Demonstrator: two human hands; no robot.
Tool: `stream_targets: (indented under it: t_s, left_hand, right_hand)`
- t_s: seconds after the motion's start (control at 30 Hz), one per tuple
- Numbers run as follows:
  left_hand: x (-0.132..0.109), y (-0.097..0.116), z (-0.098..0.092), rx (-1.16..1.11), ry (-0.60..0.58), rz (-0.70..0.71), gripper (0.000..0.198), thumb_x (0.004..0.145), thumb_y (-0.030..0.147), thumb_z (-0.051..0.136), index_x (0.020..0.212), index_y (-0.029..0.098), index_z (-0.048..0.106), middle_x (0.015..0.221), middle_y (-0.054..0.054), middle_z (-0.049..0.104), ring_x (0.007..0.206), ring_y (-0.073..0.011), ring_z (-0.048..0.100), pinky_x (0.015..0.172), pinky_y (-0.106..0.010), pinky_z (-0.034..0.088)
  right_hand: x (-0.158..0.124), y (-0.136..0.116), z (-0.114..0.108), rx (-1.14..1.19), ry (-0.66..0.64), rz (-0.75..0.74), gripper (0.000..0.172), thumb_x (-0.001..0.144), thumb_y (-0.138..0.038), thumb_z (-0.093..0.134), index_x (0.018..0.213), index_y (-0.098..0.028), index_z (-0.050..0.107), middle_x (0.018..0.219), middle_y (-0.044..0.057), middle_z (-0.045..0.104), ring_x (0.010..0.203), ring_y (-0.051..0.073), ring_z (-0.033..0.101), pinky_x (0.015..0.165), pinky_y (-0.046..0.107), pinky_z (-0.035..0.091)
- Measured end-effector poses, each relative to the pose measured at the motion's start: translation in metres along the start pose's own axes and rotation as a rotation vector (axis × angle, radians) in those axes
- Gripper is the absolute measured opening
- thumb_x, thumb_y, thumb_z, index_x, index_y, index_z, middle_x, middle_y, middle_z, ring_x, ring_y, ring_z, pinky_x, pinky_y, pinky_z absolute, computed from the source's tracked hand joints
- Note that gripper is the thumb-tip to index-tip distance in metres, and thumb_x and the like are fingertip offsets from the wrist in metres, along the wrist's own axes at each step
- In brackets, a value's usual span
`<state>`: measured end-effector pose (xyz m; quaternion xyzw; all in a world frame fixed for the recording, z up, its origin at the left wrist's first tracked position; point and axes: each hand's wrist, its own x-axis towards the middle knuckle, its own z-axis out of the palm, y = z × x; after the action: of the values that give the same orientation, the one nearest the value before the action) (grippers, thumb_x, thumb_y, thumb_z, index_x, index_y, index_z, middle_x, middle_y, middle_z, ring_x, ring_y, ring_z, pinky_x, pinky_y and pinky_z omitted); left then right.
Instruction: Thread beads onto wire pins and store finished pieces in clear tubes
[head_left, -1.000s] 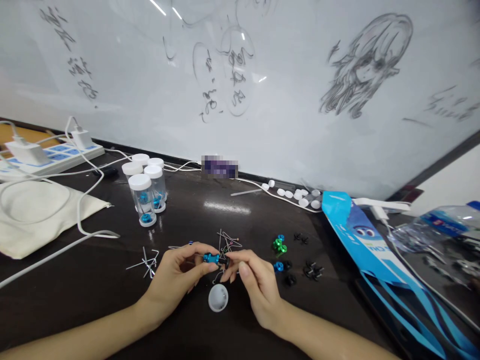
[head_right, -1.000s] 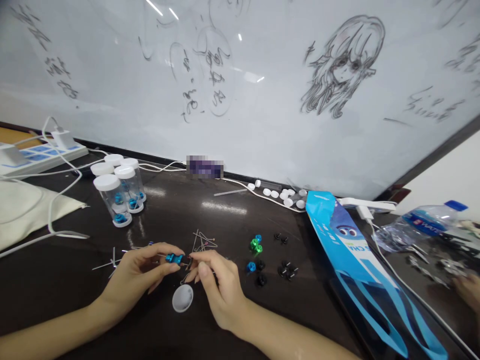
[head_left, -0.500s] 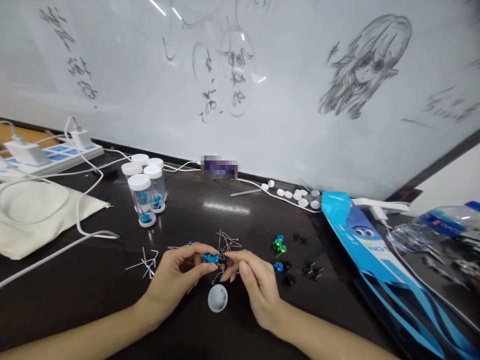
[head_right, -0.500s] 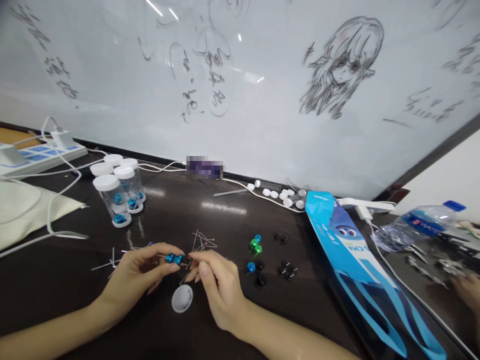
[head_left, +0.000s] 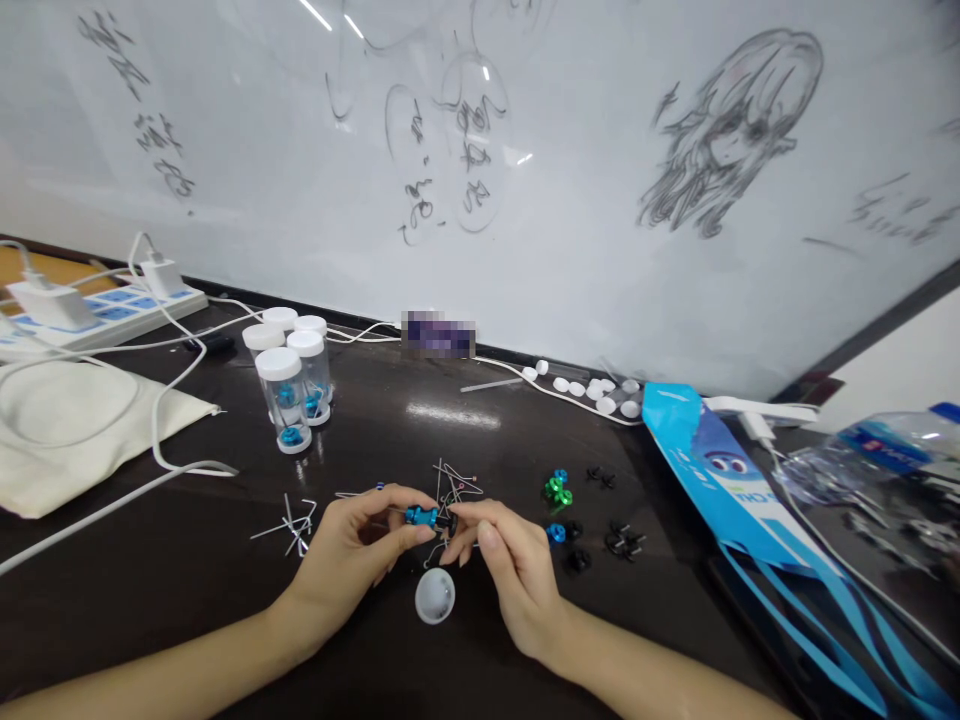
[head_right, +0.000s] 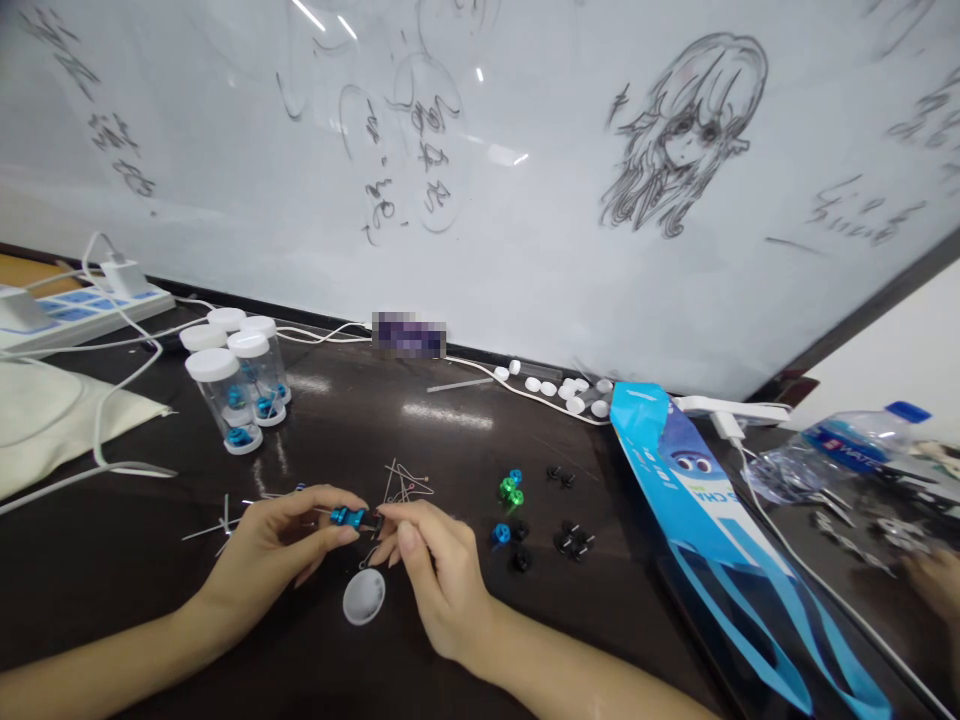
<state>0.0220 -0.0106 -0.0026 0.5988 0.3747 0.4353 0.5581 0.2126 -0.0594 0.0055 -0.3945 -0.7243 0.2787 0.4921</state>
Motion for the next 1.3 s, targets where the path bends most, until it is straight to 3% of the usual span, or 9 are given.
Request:
stream_targets:
  t_s: [0.23, 0.43, 1.0, 1.13, 1.3]
  left_hand:
    - [-0.0002, 0.0008, -0.0004, 0.001, 0.002, 0.007, 0.017, 0.074, 0.029, 0.074, 0.088, 0.018, 0.075, 0.051, 0.004, 0.056, 0.037, -0.0059, 0.041, 0.038, -0.016, 0.033]
    - [0.0010, -0.0009, -0.0009, 0.008, -0.003, -0.001, 0.018, 0.075, 0.029, 0.073, 0.090, 0.019, 0.074, 0.056, 0.003, 0.060, 0.039, -0.0059, 0.042, 0.038, -0.017, 0.033]
    - [0.0006, 0.0032, 0.0004, 0.000, 0.011, -0.005, 0.017, 0.074, 0.027, 0.073, 0.089, 0.018, 0.074, 0.053, 0.003, 0.059, 0.038, -0.0063, 0.042, 0.039, -0.018, 0.033]
    - [0.0018, 0.0023, 0.0008, 0.009, 0.013, -0.007, 0.017, 0.074, 0.028, 0.073, 0.089, 0.018, 0.075, 0.052, 0.004, 0.058, 0.038, -0.0064, 0.041, 0.039, -0.018, 0.032]
    - [0.0005, 0.0014, 0.0006, 0.009, 0.008, -0.003, 0.017, 0.075, 0.028, 0.073, 0.089, 0.018, 0.074, 0.050, 0.005, 0.055, 0.037, -0.0065, 0.041, 0.039, -0.018, 0.032]
  right_hand:
    - [-0.0017, 0.0013, 0.0008, 0.026, -0.014, 0.047, 0.028, 0.103, -0.027, 0.035, 0.124, -0.021, 0.053, 0.082, 0.004, 0.070, 0.075, 0.016, 0.067, 0.071, 0.031, 0.052]
    - [-0.0012, 0.0004, 0.0004, 0.007, -0.009, 0.038, 0.028, 0.103, -0.027, 0.036, 0.117, -0.019, 0.059, 0.080, 0.005, 0.070, 0.073, 0.016, 0.067, 0.070, 0.031, 0.052]
    - [-0.0004, -0.0003, 0.0013, 0.048, 0.004, 0.073, 0.030, 0.103, -0.031, 0.034, 0.121, -0.018, 0.054, 0.079, 0.005, 0.070, 0.071, 0.016, 0.068, 0.067, 0.030, 0.054]
    - [-0.0002, -0.0006, 0.0013, 0.035, 0.000, 0.076, 0.030, 0.103, -0.030, 0.034, 0.113, -0.018, 0.060, 0.078, 0.005, 0.070, 0.072, 0.017, 0.068, 0.069, 0.031, 0.053]
    - [-0.0002, 0.0001, 0.0015, 0.067, 0.010, 0.078, 0.029, 0.103, -0.030, 0.034, 0.120, -0.019, 0.056, 0.080, 0.005, 0.069, 0.072, 0.017, 0.068, 0.067, 0.030, 0.053]
